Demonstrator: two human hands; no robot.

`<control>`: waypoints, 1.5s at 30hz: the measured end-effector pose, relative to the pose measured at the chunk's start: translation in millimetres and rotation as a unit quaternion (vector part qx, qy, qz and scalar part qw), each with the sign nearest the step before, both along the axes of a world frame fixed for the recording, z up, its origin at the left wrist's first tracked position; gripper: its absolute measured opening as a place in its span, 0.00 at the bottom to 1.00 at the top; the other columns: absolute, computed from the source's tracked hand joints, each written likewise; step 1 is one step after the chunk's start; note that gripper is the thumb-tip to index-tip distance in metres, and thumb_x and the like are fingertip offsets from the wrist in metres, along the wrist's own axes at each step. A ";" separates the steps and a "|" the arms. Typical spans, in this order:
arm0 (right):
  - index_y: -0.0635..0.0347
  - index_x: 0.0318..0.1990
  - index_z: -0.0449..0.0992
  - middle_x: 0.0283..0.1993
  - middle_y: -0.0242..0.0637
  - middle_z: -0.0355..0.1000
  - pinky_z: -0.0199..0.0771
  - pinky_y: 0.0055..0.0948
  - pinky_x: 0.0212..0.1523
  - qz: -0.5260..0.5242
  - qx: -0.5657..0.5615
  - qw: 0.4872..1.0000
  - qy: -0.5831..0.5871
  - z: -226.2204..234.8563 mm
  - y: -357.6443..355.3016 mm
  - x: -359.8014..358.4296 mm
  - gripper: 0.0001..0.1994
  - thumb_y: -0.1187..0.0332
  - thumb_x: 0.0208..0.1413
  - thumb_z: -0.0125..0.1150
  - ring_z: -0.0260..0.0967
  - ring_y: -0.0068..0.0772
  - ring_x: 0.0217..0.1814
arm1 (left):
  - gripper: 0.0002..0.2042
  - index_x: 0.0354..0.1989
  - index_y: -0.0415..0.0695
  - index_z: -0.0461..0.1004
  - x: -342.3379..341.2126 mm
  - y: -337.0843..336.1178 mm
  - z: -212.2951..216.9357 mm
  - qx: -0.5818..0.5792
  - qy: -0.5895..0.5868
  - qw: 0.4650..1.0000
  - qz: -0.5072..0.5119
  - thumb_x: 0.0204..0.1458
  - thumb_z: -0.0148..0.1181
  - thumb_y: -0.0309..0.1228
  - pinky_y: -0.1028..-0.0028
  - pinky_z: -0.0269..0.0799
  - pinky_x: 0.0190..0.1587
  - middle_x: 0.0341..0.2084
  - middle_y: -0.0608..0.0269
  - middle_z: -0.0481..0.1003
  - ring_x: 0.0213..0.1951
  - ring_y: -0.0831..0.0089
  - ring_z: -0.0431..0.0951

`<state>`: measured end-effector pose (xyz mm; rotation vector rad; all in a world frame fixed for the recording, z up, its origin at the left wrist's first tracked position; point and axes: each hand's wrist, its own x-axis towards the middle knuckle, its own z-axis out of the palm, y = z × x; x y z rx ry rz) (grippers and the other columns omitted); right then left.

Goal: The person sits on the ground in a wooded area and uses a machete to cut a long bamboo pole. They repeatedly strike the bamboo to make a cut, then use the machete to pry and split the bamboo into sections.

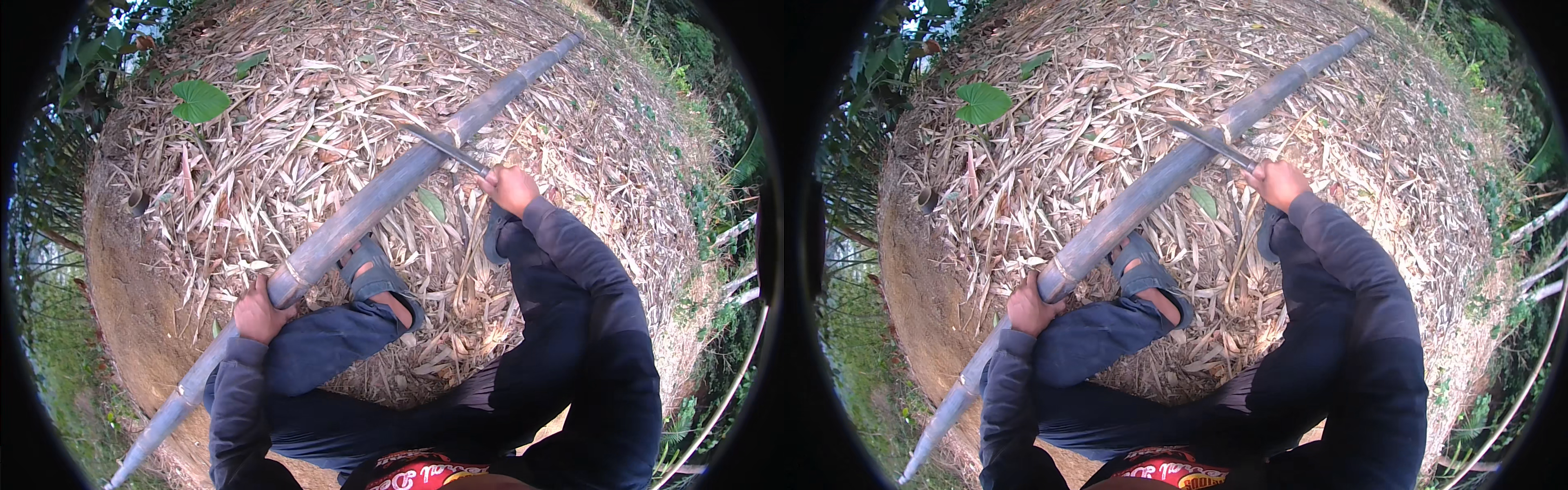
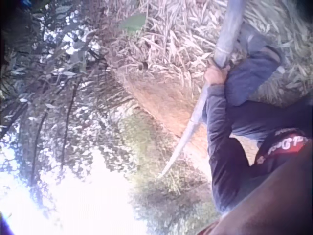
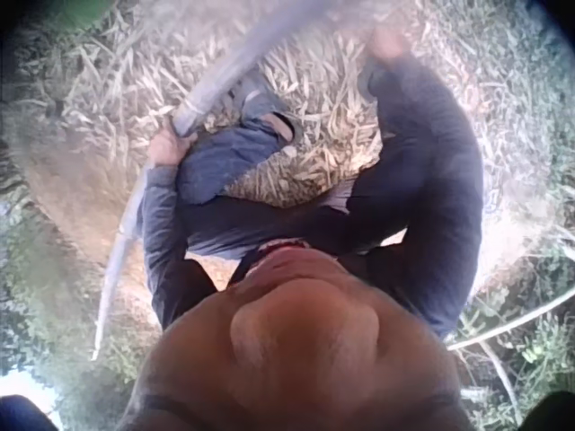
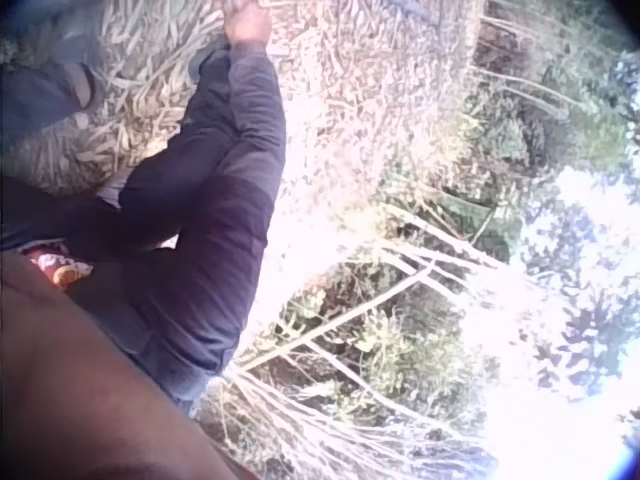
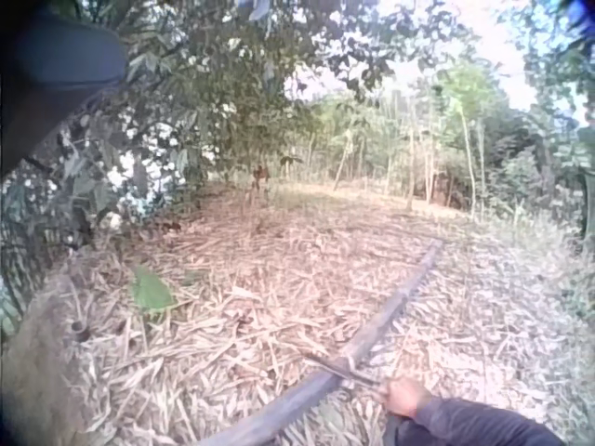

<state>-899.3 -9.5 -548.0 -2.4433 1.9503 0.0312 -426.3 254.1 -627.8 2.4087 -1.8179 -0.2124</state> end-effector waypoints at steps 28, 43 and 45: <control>0.63 0.37 0.74 0.27 0.47 0.77 0.73 0.52 0.34 0.153 -0.026 0.988 -0.019 -40.0 -4.2 4.0 0.20 0.51 0.62 0.64 0.77 0.56 0.32 | 0.44 0.57 0.41 0.75 42.0 -6.0 9.6 0.100 0.146 0.984 0.001 0.31 0.77 0.58 0.55 0.75 0.53 0.45 0.45 0.81 0.50 0.50 0.81; 0.66 0.41 0.74 0.35 0.55 0.77 0.68 0.57 0.40 0.125 -0.070 0.990 0.013 -64.2 -50.3 -29.3 0.25 0.47 0.67 0.54 0.74 0.62 0.37 | 0.40 0.48 0.37 0.82 37.0 -36.8 -18.0 0.156 0.266 0.951 -0.021 0.30 0.78 0.57 0.61 0.75 0.53 0.44 0.47 0.82 0.50 0.53 0.82; 0.66 0.42 0.74 0.36 0.55 0.77 0.68 0.58 0.41 0.134 -0.073 0.988 0.022 -64.7 -49.1 -34.4 0.25 0.46 0.67 0.54 0.74 0.62 0.38 | 0.41 0.49 0.37 0.81 43.5 -39.6 -16.4 0.149 0.263 0.953 -0.022 0.29 0.79 0.58 0.60 0.74 0.53 0.45 0.47 0.82 0.50 0.53 0.82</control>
